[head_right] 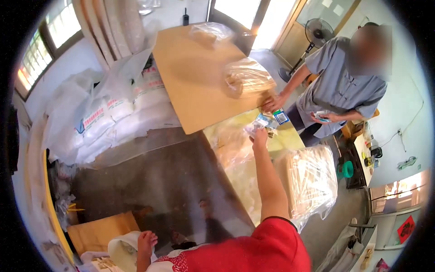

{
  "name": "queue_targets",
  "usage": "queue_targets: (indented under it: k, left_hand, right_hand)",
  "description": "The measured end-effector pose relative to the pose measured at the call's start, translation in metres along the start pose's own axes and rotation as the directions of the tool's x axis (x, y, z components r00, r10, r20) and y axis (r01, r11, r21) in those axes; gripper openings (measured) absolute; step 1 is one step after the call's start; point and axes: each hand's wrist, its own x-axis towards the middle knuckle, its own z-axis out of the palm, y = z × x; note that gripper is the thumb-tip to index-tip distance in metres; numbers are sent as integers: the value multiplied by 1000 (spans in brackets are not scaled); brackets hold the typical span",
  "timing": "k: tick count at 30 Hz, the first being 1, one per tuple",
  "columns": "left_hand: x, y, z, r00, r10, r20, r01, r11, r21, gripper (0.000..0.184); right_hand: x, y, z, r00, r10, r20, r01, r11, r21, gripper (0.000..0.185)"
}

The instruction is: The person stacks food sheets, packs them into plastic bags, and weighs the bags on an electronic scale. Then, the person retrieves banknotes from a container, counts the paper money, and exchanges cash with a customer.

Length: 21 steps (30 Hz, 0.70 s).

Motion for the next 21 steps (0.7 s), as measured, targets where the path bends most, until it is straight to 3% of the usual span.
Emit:
queue_targets:
  k: [1, 3, 4, 6, 7, 9, 10, 11, 12, 13, 14, 15, 16, 18, 19, 20, 21]
  left_hand:
    - [4, -15, -7, 1000, -7, -5, 7, 1000, 8, 19]
    - [7, -40, -23, 981, -159, -111, 133, 969, -211, 26]
    - [8, -57, -35, 979, -159, -125, 131, 969, -207, 26]
    - [9, -82, -52, 951, -293, -99, 219, 864, -453, 43]
    - [5, -81, -50, 949, -296, -109, 217, 864, -454, 43]
    - [-6, -79, -44, 796, -562, -223, 183, 575, -798, 63]
    - [-16, -77, -40, 794, -565, -225, 182, 573, -799, 63]
    - [-27, -73, -34, 863, -454, -223, 70, 543, -837, 73]
    - [-34, -73, -30, 914, -334, -230, -38, 493, -869, 83]
    - [-30, -79, -27, 915, -333, -228, -38, 490, -871, 83]
    - [-23, -89, -27, 843, -201, -499, -251, 673, -695, 84]
    - [-16, -98, -27, 708, -13, -706, -422, 794, -438, 86]
    - [-11, -104, -33, 712, -6, -702, -425, 792, -439, 86]
    - [5, -119, -57, 752, -152, -641, -435, 617, -656, 61]
    - [30, -156, -85, 738, 75, -670, -473, 766, -436, 62]
    - [57, -195, -115, 682, 310, -663, -530, 834, -154, 63]
    - [81, -230, -142, 591, 517, -620, -589, 801, 106, 63]
  right_hand:
    - [22, 1, 1, 1000, 10, -6, -10, 1000, -2, 16]
    - [68, 10, 3, 999, 41, 5, -41, 999, -34, 19]
    - [83, 12, 4, 998, 55, 10, -55, 998, -32, 19]
    - [108, 14, 5, 998, 64, -9, -64, 998, 18, 16]
    - [122, 19, -1, 997, 74, -6, -74, 997, 16, 16]
    - [143, 28, -11, 993, 85, 79, -82, 996, -39, 11]
    - [150, 32, -15, 989, 86, 120, -78, 995, -66, 10]
    - [142, 33, -15, 1000, -15, -23, 9, 975, -220, 5]
    - [135, 36, -17, 1000, -18, -20, 13, 975, -223, 5]
    - [127, 42, -20, 953, -289, -92, 230, 885, -405, 12]
    - [116, 47, -24, 830, -546, -110, 392, 713, -581, 20]
    - [93, 46, -25, 821, -567, -62, 428, 685, -590, 25]
    - [65, 47, -26, 809, -587, -18, 463, 657, -595, 31]
    - [2, 61, -28, 619, -751, 231, 709, 409, -574, 26]
    - [-42, 71, -30, 617, -712, 334, 752, 408, -518, 23]
    - [-83, 86, -38, 698, -534, 478, 690, 319, -650, 22]
    - [-109, 119, -50, 612, -515, 601, 791, 392, -470, 21]
